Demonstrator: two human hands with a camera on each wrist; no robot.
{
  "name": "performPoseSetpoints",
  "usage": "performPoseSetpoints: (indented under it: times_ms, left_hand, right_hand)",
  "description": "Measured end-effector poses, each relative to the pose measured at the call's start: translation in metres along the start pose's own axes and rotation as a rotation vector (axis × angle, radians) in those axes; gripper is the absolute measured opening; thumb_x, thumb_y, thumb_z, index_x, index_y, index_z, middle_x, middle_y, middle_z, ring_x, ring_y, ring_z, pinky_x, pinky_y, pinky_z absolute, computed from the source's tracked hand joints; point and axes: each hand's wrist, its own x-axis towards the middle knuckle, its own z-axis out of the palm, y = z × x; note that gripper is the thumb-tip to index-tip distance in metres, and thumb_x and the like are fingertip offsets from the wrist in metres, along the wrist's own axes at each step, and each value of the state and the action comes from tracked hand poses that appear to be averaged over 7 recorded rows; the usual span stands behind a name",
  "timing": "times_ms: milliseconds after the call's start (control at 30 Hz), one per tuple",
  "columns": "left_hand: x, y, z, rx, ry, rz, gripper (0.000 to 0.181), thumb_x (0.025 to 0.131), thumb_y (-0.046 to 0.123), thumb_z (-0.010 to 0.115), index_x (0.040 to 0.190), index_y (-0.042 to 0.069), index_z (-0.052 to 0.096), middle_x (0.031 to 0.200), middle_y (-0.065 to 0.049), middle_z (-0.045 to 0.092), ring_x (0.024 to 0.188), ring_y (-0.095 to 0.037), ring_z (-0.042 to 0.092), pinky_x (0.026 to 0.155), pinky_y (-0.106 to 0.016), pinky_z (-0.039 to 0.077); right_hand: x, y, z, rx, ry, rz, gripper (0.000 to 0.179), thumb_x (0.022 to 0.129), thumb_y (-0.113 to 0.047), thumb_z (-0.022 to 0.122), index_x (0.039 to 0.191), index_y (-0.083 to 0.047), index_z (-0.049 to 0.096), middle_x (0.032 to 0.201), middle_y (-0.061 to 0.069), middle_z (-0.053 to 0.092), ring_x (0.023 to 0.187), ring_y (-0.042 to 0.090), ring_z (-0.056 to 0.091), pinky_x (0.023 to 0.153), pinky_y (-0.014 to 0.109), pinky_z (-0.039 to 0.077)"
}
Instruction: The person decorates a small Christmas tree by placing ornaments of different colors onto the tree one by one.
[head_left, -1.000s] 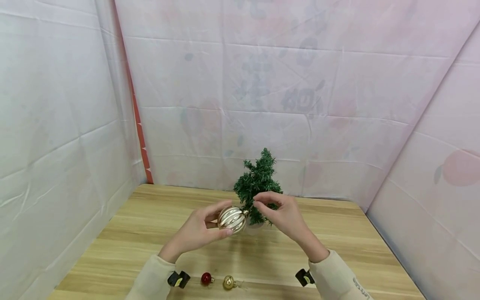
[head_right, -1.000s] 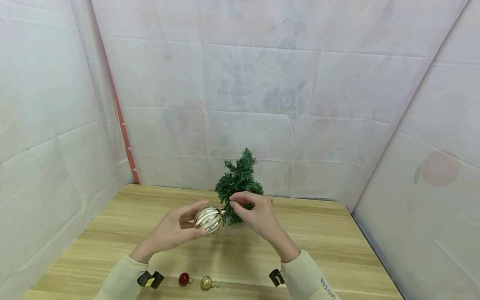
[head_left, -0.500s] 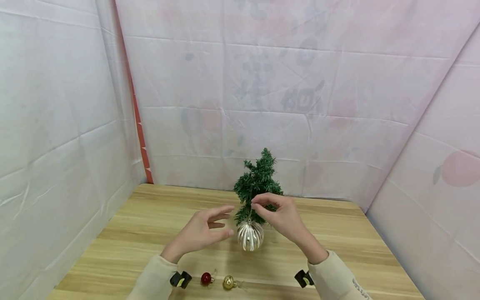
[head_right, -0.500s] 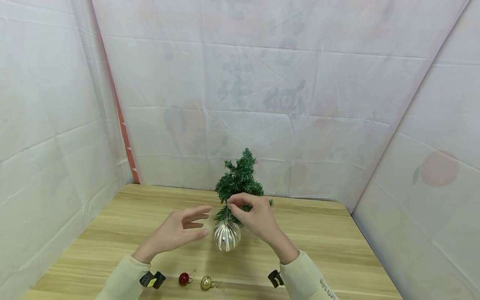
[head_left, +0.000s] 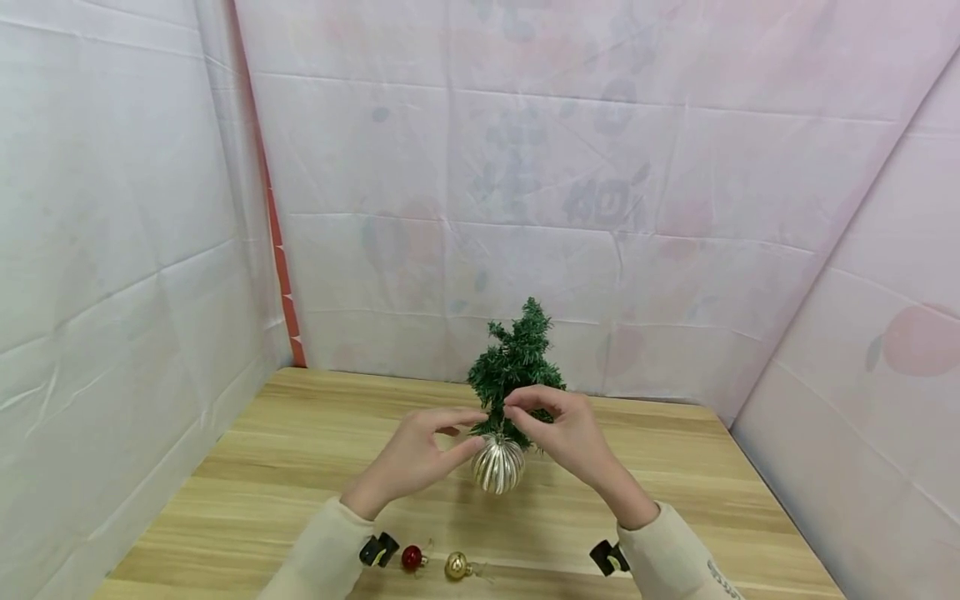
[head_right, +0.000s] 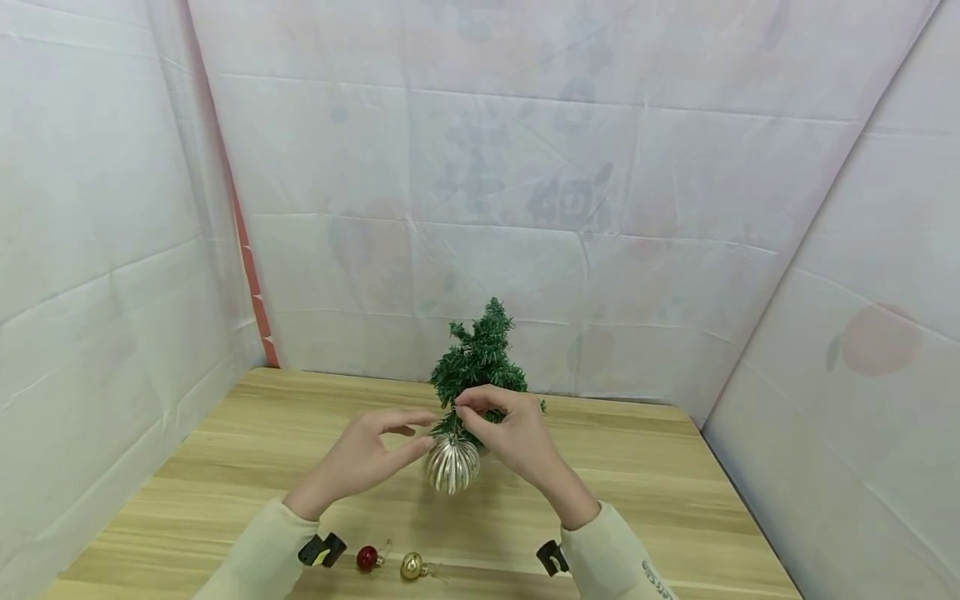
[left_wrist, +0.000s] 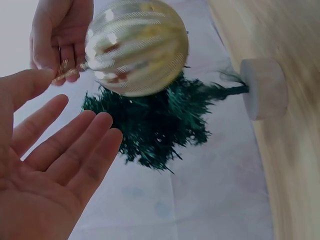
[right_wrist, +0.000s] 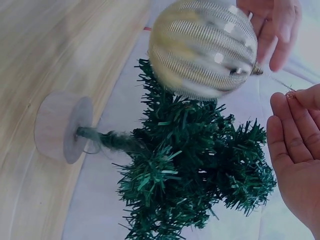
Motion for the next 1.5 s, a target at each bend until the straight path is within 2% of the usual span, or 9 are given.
performPoseSetpoints:
  times_ms: [133,333,600,767,867,1067,1300,1433,1500]
  left_hand:
    - [0.006,0.007,0.003,0.039,0.000,0.011,0.036,0.096,0.035,0.067,0.127,0.016,0.070,0.130,-0.002,0.067,0.116,-0.013,0.064,0.091,-0.038,0.055]
    - [0.012,0.011,0.006,0.089,0.033,0.069,0.028,0.097,0.029,0.067,0.120,0.015,0.073,0.122,-0.002,0.071,0.115,-0.010,0.064,0.092,-0.033,0.055]
    - [0.018,0.011,0.009,0.052,0.078,0.126,0.019,0.096,0.020,0.068,0.113,0.015,0.075,0.110,0.005,0.074,0.098,-0.005,0.068,0.084,-0.029,0.056]
    - [0.020,0.011,0.011,0.046,0.088,0.148,0.016,0.096,0.019,0.067,0.110,0.016,0.076,0.105,0.007,0.074,0.094,-0.004,0.067,0.081,-0.028,0.056]
    - [0.021,0.011,0.011,0.048,0.097,0.150,0.014,0.096,0.018,0.067,0.108,0.017,0.076,0.103,0.008,0.074,0.092,-0.003,0.067,0.080,-0.028,0.056]
    - [0.021,0.010,0.012,0.020,0.116,0.123,0.015,0.097,0.019,0.066,0.107,0.015,0.077,0.101,0.006,0.075,0.089,-0.006,0.068,0.080,-0.037,0.058]
    - [0.021,0.014,0.011,-0.001,0.125,0.066,0.016,0.097,0.022,0.066,0.105,0.015,0.078,0.099,0.007,0.075,0.086,-0.005,0.068,0.079,-0.036,0.057]
    - [0.023,0.016,0.012,-0.017,0.134,0.046,0.014,0.096,0.021,0.068,0.103,0.015,0.079,0.096,0.007,0.076,0.083,-0.006,0.068,0.077,-0.038,0.058]
    - [0.024,0.017,0.012,-0.027,0.137,0.036,0.014,0.096,0.022,0.068,0.101,0.016,0.079,0.094,0.006,0.076,0.071,-0.006,0.067,0.068,-0.035,0.058]
  right_hand:
    - [0.002,-0.002,0.000,0.005,-0.005,-0.025,0.016,0.095,-0.020,0.069,0.108,-0.013,0.074,0.098,-0.008,0.074,0.085,0.008,0.069,0.068,0.032,0.055]
    - [0.004,-0.007,0.001,0.018,-0.007,-0.046,0.015,0.095,-0.019,0.069,0.106,-0.011,0.074,0.097,-0.007,0.074,0.085,0.008,0.069,0.067,0.033,0.056]
    - [0.004,-0.012,-0.001,0.023,-0.021,-0.045,0.017,0.096,-0.020,0.068,0.109,-0.011,0.074,0.098,-0.005,0.074,0.087,0.009,0.069,0.069,0.034,0.057]
    - [0.005,-0.012,-0.001,0.025,-0.022,-0.059,0.016,0.095,-0.019,0.068,0.108,-0.011,0.074,0.098,-0.004,0.074,0.086,0.009,0.069,0.070,0.034,0.057]
    - [0.005,-0.012,-0.002,0.026,-0.016,-0.071,0.015,0.095,-0.017,0.069,0.107,-0.010,0.074,0.097,-0.005,0.074,0.086,0.009,0.069,0.069,0.034,0.057]
    - [0.005,-0.014,-0.004,0.020,-0.012,-0.056,0.016,0.095,-0.018,0.069,0.108,-0.011,0.074,0.098,-0.006,0.074,0.087,0.009,0.069,0.067,0.032,0.056]
    - [0.004,-0.013,-0.005,0.012,-0.002,-0.054,0.015,0.095,-0.017,0.069,0.109,-0.019,0.074,0.099,-0.006,0.074,0.086,0.009,0.069,0.068,0.033,0.056]
    - [0.004,-0.033,-0.008,0.004,0.011,-0.052,0.017,0.093,-0.005,0.068,0.107,-0.014,0.073,0.097,0.003,0.074,0.083,0.012,0.069,0.070,0.033,0.056]
    - [0.004,-0.042,-0.009,-0.002,0.009,-0.046,0.019,0.091,0.001,0.068,0.107,-0.008,0.073,0.097,0.008,0.074,0.083,0.014,0.068,0.072,0.033,0.056]
